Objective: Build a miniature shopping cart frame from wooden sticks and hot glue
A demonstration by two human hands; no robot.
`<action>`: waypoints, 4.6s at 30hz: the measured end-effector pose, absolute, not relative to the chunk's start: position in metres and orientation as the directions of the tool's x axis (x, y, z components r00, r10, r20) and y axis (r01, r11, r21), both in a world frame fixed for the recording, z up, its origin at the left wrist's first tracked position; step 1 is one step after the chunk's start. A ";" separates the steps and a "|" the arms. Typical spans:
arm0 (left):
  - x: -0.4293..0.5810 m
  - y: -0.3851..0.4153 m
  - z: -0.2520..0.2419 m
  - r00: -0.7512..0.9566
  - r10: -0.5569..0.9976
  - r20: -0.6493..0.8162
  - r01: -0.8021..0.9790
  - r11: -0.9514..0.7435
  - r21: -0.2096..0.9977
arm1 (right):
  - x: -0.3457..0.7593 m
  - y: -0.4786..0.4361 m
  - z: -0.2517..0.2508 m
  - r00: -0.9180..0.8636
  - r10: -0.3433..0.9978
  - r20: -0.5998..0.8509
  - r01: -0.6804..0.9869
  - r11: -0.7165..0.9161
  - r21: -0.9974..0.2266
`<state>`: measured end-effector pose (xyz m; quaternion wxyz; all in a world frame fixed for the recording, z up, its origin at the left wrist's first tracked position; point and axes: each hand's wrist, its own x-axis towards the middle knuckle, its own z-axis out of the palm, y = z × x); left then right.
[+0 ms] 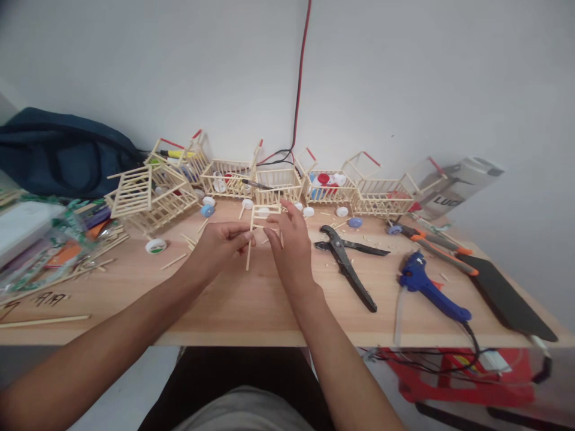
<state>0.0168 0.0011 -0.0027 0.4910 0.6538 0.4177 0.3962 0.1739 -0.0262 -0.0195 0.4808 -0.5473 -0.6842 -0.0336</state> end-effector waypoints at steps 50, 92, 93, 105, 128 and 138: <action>0.023 -0.005 -0.003 0.333 0.923 0.192 0.221 -0.274 0.936 | 0.170 -0.029 -0.024 0.306 0.947 0.094 -0.044 0.113 -0.993; 0.026 -0.003 -0.010 0.404 0.903 0.147 0.213 -0.249 0.945 | 0.162 -0.031 -0.017 0.405 0.914 -0.004 -0.240 0.102 -0.966; 0.026 -0.004 -0.009 0.411 0.896 0.167 0.237 -0.282 0.930 | 0.162 -0.031 -0.017 0.403 0.915 -0.007 -0.240 0.099 -0.966; 0.025 -0.008 -0.008 0.432 0.892 0.132 0.226 -0.249 0.942 | 0.160 -0.033 -0.017 0.407 0.914 0.002 -0.230 0.104 -0.968; 0.027 -0.010 -0.006 0.430 0.900 0.079 0.201 -0.180 0.963 | 0.159 -0.032 -0.019 0.400 0.917 0.006 -0.203 0.095 -0.975; 0.028 -0.009 -0.007 0.429 0.899 0.082 0.191 -0.179 0.965 | 0.159 -0.031 -0.020 0.402 0.916 0.006 -0.201 0.095 -0.975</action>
